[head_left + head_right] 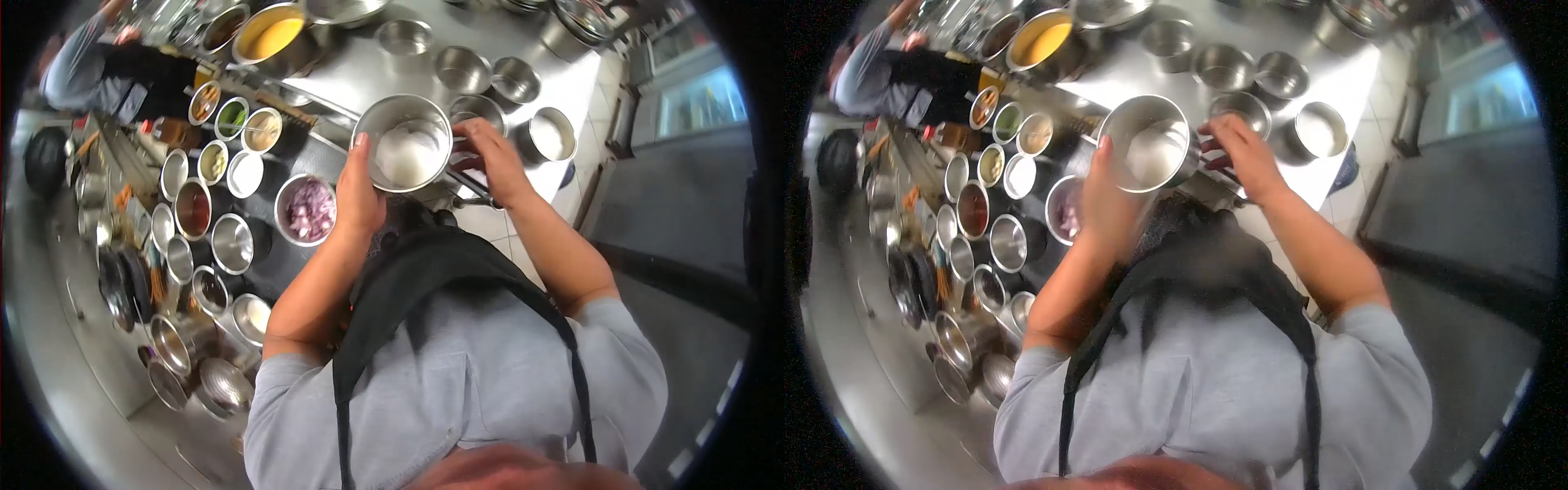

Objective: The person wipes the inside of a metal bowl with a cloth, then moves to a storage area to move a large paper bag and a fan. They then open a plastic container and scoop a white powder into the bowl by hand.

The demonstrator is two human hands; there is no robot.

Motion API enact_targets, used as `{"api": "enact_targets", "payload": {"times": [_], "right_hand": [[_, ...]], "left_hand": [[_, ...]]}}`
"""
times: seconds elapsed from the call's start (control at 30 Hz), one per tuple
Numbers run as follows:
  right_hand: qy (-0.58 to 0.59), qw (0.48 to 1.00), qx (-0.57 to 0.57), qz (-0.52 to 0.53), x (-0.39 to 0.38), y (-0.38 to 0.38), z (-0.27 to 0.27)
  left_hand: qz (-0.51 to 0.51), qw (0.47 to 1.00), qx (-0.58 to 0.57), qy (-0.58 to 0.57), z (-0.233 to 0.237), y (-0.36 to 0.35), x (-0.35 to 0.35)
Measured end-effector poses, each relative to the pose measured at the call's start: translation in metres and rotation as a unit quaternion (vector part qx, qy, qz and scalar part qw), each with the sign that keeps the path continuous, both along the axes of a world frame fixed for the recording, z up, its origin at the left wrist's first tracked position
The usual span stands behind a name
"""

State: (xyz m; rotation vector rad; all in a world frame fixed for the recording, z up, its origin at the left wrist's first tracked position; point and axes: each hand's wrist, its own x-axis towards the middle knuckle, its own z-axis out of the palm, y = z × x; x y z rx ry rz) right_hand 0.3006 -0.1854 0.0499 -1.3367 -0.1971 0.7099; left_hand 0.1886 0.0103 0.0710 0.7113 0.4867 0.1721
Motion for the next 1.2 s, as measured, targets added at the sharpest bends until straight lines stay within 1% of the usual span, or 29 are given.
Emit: {"api": "enact_targets", "payload": {"times": [0.07,0.1,0.13,0.17,0.2,0.23,0.27,0.3,0.33,0.37,0.4,0.43,0.47,0.5,0.53,0.57,0.6,0.63,0.67,0.73,0.8,0.87,0.9,0.93,1.0,1.07,1.13,1.17,1.2], "right_hand": [[0.188,0.968,0.164,0.000,-0.017,-0.016,0.012],[0.266,0.932,0.246,0.024,-0.020,-0.028,0.018],[0.262,0.933,0.247,0.005,-0.019,-0.043,0.015],[0.265,0.899,0.347,0.028,-0.017,-0.055,0.008],[0.264,0.854,0.444,0.055,-0.016,-0.065,0.002],[0.280,0.861,0.422,-0.041,-0.016,-0.077,-0.002],[0.254,0.867,0.421,-0.081,-0.012,-0.091,-0.002],[0.213,0.885,0.399,-0.112,-0.006,-0.109,-0.004],[0.172,0.900,0.375,-0.141,0.001,-0.127,-0.005],[0.165,0.893,0.375,-0.187,0.009,-0.144,-0.003],[0.158,0.884,0.375,-0.230,0.018,-0.158,0.001],[0.136,0.884,0.369,-0.252,0.025,-0.168,0.006],[0.146,0.879,0.370,-0.264,0.032,-0.177,0.010],[0.143,0.883,0.371,-0.250,0.038,-0.186,0.009],[0.140,0.887,0.372,-0.237,0.043,-0.190,0.007],[0.145,0.887,0.373,-0.232,0.046,-0.189,0.004],[0.145,0.890,0.369,-0.227,0.049,-0.188,0.000],[0.145,0.893,0.365,-0.221,0.051,-0.186,-0.004],[0.149,0.894,0.364,-0.215,0.053,-0.182,-0.008],[0.154,0.909,0.331,-0.203,0.056,-0.171,-0.015],[0.147,0.914,0.340,-0.165,0.063,-0.166,-0.027],[0.069,0.955,0.258,-0.129,0.067,-0.160,-0.032],[0.072,0.963,0.219,-0.138,0.068,-0.158,-0.030],[0.074,0.964,0.217,-0.132,0.068,-0.155,-0.029],[-0.024,0.987,0.101,-0.125,0.068,-0.153,-0.028],[-0.053,0.989,0.067,-0.118,0.068,-0.150,-0.025],[-0.182,0.978,-0.040,-0.091,0.070,-0.146,-0.026],[-0.183,0.978,-0.042,-0.089,0.068,-0.143,-0.023],[-0.199,0.975,-0.064,-0.075,0.066,-0.139,-0.017]], "left_hand": [[-0.044,0.998,-0.041,-0.028,0.000,-0.027,0.018],[-0.069,0.998,0.007,-0.008,0.004,-0.043,0.026],[-0.092,0.994,0.056,0.010,0.008,-0.057,0.033],[-0.132,0.986,0.096,0.030,0.010,-0.064,0.042],[-0.145,0.984,0.096,0.030,0.009,-0.072,0.052],[-0.198,0.972,0.129,0.017,0.011,-0.079,0.063],[-0.247,0.956,0.161,0.006,0.014,-0.087,0.070],[-0.237,0.949,0.186,-0.095,0.020,-0.100,0.076],[-0.241,0.948,0.186,-0.093,0.022,-0.105,0.081],[-0.231,0.929,0.276,-0.084,0.024,-0.108,0.084],[-0.218,0.902,0.364,-0.075,0.024,-0.109,0.087],[-0.177,0.888,0.424,-0.027,0.014,-0.106,0.090],[-0.174,0.887,0.427,-0.023,0.003,-0.101,0.092],[-0.093,0.838,0.537,0.018,-0.009,-0.094,0.093],[-0.011,0.770,0.635,0.059,-0.023,-0.086,0.093],[-0.008,0.768,0.637,0.064,-0.048,-0.074,0.097],[-0.053,0.769,0.627,0.115,-0.077,-0.060,0.104],[-0.097,0.767,0.612,0.165,-0.078,-0.057,0.108],[-0.092,0.767,0.611,0.171,-0.080,-0.056,0.108],[-0.179,0.844,0.457,0.215,-0.076,-0.061,0.109],[-0.162,0.837,0.482,0.201,-0.070,-0.073,0.107],[-0.187,0.845,0.456,0.208,-0.054,-0.086,0.101],[-0.158,0.863,0.447,0.177,-0.070,-0.089,0.098],[-0.154,0.864,0.445,0.180,-0.082,-0.089,0.098],[-0.207,0.874,0.414,0.150,-0.095,-0.089,0.098],[-0.223,0.866,0.422,0.149,-0.085,-0.092,0.098],[-0.235,0.864,0.421,0.142,-0.077,-0.096,0.097],[-0.233,0.866,0.419,0.142,-0.071,-0.098,0.097],[-0.239,0.837,0.469,0.149,-0.063,-0.100,0.097]]}}
